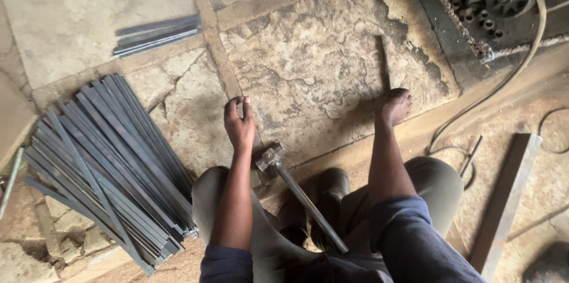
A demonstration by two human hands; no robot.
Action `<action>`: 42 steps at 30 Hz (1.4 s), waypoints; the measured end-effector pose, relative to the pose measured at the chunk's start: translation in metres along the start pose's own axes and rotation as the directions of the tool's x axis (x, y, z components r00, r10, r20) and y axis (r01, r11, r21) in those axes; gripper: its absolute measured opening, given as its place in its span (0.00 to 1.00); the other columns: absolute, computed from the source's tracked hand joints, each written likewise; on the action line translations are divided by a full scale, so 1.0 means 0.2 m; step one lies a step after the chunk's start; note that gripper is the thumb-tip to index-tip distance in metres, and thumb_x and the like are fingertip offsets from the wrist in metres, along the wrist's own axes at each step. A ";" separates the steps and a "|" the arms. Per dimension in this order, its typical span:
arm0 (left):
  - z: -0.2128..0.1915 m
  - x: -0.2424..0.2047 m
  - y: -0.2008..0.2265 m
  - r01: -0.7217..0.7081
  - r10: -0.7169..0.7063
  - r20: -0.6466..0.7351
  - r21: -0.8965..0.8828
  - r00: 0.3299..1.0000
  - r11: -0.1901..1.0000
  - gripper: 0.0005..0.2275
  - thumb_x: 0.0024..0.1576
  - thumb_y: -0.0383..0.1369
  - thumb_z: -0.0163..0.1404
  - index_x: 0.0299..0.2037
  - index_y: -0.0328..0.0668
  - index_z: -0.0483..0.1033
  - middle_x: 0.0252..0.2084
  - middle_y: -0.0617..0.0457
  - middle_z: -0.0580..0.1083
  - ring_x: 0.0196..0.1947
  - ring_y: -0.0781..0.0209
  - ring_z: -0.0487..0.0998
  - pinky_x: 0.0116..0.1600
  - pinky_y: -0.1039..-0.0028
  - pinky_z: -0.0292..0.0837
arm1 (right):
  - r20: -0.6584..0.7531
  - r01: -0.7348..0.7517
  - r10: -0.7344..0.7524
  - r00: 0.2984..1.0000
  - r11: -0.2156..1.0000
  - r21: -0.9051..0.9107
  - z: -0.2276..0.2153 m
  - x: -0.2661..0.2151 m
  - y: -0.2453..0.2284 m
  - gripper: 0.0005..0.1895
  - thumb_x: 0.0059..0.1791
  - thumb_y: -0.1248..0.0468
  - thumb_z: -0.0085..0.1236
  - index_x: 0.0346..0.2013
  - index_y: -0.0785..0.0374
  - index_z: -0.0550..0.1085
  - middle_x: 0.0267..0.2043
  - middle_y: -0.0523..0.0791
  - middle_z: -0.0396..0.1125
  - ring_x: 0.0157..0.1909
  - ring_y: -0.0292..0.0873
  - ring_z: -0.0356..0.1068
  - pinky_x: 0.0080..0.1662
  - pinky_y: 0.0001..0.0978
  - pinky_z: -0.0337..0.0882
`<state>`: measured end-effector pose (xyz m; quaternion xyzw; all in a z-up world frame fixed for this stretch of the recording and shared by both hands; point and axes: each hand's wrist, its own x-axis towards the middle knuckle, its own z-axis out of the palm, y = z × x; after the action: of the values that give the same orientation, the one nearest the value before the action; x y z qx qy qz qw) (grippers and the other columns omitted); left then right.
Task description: The person sits on the floor and uses a hammer and a metal punch to mark or indent a stack of metal rods. They repeatedly align the rods, position the punch, and strike it with the hammer, occasionally adjusting the stack or adding more rods.
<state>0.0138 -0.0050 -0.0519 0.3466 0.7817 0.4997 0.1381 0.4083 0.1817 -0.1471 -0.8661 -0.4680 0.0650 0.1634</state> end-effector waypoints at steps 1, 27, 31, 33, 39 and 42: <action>0.00 0.00 0.00 0.004 -0.004 -0.007 -0.007 1.000 1.000 0.13 0.64 0.41 0.54 0.46 0.37 0.77 0.48 0.43 0.77 0.50 0.46 0.77 0.55 0.60 0.72 | 0.101 0.046 -0.046 0.994 0.999 0.005 0.00 0.02 -0.04 0.15 0.52 0.55 0.61 0.44 0.63 0.72 0.41 0.51 0.69 0.42 0.51 0.69 0.43 0.48 0.70; -0.03 0.10 0.13 0.031 -0.026 0.047 -0.100 0.999 0.995 0.11 0.65 0.40 0.52 0.49 0.41 0.77 0.55 0.46 0.77 0.58 0.48 0.77 0.64 0.58 0.69 | 0.351 0.032 -0.574 0.740 0.551 0.834 1.02 0.11 -1.96 0.27 0.54 0.77 0.48 0.67 0.55 0.74 0.62 0.48 0.74 0.36 0.28 0.74 0.34 0.25 0.74; -0.02 0.07 0.09 0.016 -0.013 0.044 -0.059 0.999 0.998 0.12 0.65 0.42 0.51 0.48 0.42 0.77 0.53 0.47 0.78 0.55 0.49 0.78 0.62 0.59 0.72 | 0.472 0.193 -0.592 0.654 0.733 0.652 0.60 -0.04 -1.74 0.29 0.53 0.75 0.46 0.69 0.52 0.67 0.62 0.50 0.69 0.24 0.27 0.66 0.22 0.18 0.66; -0.01 0.06 0.08 0.008 -0.007 0.041 -0.028 0.999 1.000 0.12 0.65 0.42 0.51 0.48 0.42 0.77 0.52 0.47 0.78 0.53 0.50 0.79 0.61 0.60 0.73 | 0.496 0.328 -0.618 0.609 0.766 0.552 0.38 -0.14 -1.60 0.30 0.54 0.76 0.44 0.70 0.52 0.68 0.60 0.52 0.72 0.24 0.26 0.63 0.22 0.20 0.62; -0.03 0.03 0.11 0.037 -0.039 -0.035 -0.055 0.999 0.998 0.17 0.64 0.45 0.52 0.53 0.40 0.74 0.52 0.44 0.77 0.53 0.49 0.79 0.58 0.62 0.73 | 0.682 0.242 -0.565 0.463 0.821 0.516 -0.06 -0.35 -1.14 0.25 0.57 0.70 0.45 0.70 0.51 0.69 0.36 0.50 0.72 0.19 0.31 0.58 0.19 0.24 0.59; -0.05 0.04 0.11 0.174 -0.190 -0.037 -0.263 0.981 0.949 0.24 0.63 0.47 0.52 0.60 0.37 0.67 0.53 0.42 0.74 0.53 0.51 0.78 0.55 0.63 0.75 | 0.627 0.143 -0.733 0.263 0.673 0.726 -0.27 -0.52 -0.98 0.21 0.58 0.67 0.46 0.67 0.60 0.68 0.34 0.50 0.74 0.21 0.35 0.64 0.20 0.26 0.63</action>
<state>0.0123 -0.0008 -0.0281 0.2363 0.7425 0.5928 0.2034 0.2105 0.1829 -0.0337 -0.4274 -0.6718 0.5902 0.1328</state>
